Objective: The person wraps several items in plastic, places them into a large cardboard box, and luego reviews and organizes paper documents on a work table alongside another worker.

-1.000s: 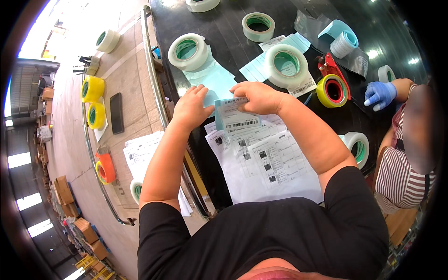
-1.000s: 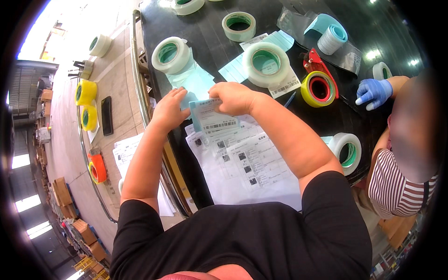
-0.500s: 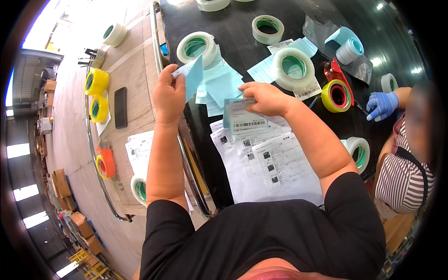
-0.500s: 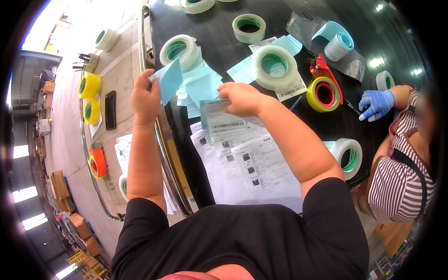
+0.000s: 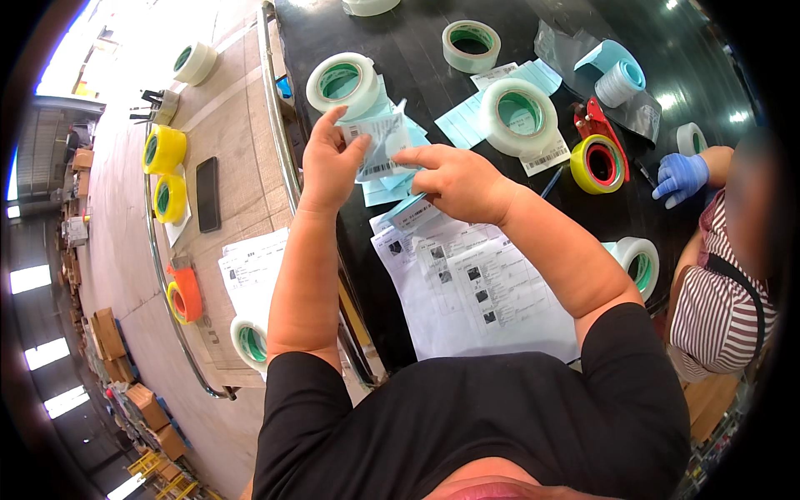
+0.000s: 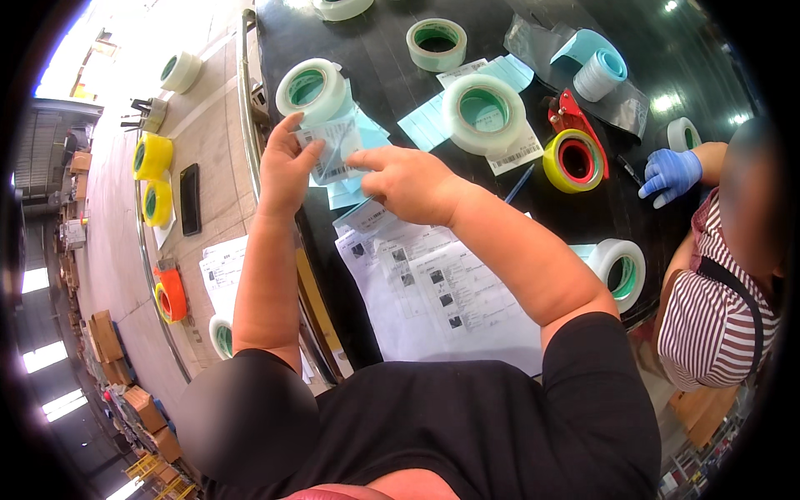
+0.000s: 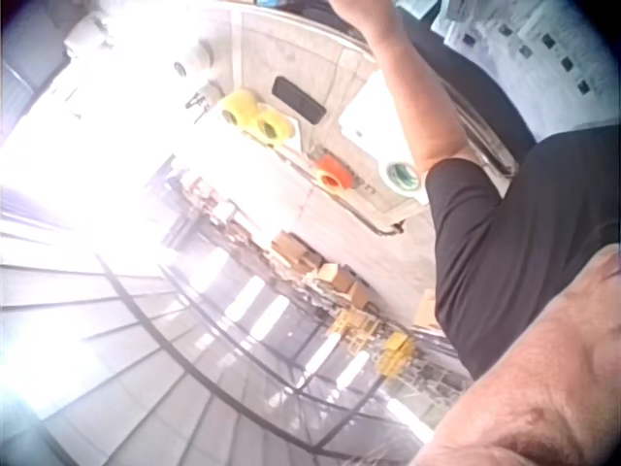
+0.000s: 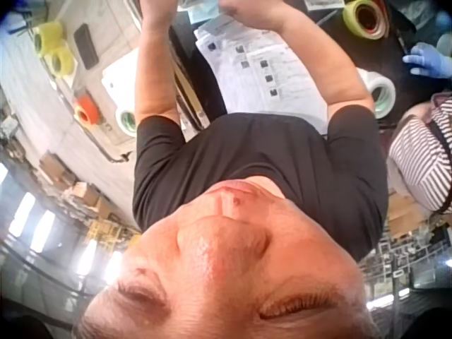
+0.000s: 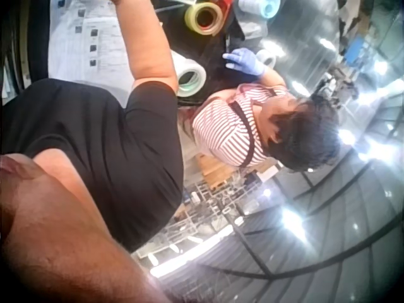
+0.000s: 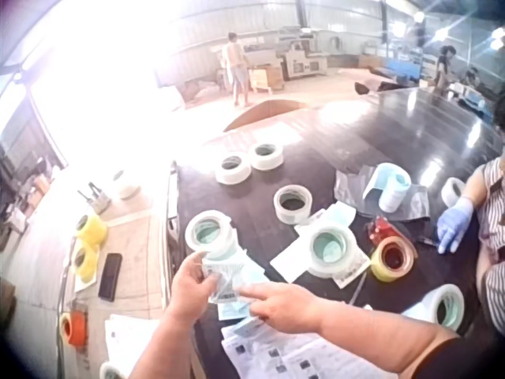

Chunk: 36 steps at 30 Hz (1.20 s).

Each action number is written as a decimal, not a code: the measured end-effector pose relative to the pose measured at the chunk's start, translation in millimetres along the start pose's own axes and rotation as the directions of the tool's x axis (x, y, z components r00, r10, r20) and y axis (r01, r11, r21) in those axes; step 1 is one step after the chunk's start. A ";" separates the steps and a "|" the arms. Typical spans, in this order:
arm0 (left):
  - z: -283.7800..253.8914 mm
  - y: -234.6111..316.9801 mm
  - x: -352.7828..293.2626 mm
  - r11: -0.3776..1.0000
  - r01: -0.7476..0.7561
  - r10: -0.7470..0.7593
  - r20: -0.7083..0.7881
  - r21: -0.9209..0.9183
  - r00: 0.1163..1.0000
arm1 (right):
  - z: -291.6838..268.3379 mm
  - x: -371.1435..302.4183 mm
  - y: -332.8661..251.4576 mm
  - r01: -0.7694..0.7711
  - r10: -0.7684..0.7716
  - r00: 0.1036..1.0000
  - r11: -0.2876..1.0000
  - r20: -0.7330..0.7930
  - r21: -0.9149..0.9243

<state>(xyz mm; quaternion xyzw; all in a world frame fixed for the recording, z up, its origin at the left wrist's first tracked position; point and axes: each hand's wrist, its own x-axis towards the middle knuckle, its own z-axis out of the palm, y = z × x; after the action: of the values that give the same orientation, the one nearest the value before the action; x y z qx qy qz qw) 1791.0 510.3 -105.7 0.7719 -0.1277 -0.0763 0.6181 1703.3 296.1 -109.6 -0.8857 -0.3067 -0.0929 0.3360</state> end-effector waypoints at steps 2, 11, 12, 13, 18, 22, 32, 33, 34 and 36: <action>-1.3 -5.9 1.4 0.995 0.031 -0.032 -0.008 -0.091 0.999 | 2.9 -3.3 2.0 -0.030 0.030 1.000 0.999 -0.007 0.044; -15.4 -17.3 7.9 0.893 0.129 -0.198 -0.118 -0.430 0.973 | -2.6 -7.6 -2.1 -0.086 0.101 0.993 0.977 -0.068 0.193; -15.6 -15.3 8.0 0.881 0.148 -0.220 -0.111 -0.450 0.969 | -2.3 -7.4 -2.3 -0.084 0.099 0.993 0.978 -0.070 0.192; -16.2 -15.3 8.3 0.882 0.145 -0.216 -0.111 -0.449 0.970 | -2.1 -7.8 -3.4 -0.063 0.081 0.993 0.981 -0.092 0.182; -26.4 -16.8 9.5 0.699 0.080 -0.274 -0.163 -0.710 0.948 | -0.3 -9.5 -7.0 -0.033 0.055 0.990 0.986 -0.132 0.161; -29.8 -17.5 9.7 0.653 0.054 -0.275 -0.170 -0.755 0.946 | -1.6 -9.6 -8.9 -0.033 0.051 0.990 0.990 -0.128 0.140; -13.3 -7.8 -9.7 0.864 0.204 0.037 0.463 -0.459 0.886 | -6.4 -2.6 -9.6 0.061 -0.018 0.979 0.976 -0.201 0.210; -9.0 -1.7 -13.7 0.894 0.194 0.028 0.482 -0.404 0.876 | -8.2 -0.4 -8.9 0.055 -0.009 0.983 0.968 -0.184 0.246; -4.4 1.9 -16.6 0.920 0.182 0.017 0.499 -0.348 0.866 | -10.9 1.6 -9.0 0.056 -0.011 0.984 0.967 -0.178 0.247; 3.5 3.0 -14.1 0.958 0.206 -0.100 0.438 -0.201 0.893 | -15.1 6.6 -9.7 0.051 0.012 0.985 0.935 -0.173 0.352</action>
<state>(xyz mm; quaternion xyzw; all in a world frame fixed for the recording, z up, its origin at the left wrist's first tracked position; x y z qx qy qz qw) 1776.3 510.5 -104.2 0.6633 -0.1869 -0.3055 0.6571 1703.3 295.2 -90.5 -0.7959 -0.2970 -0.1157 0.5147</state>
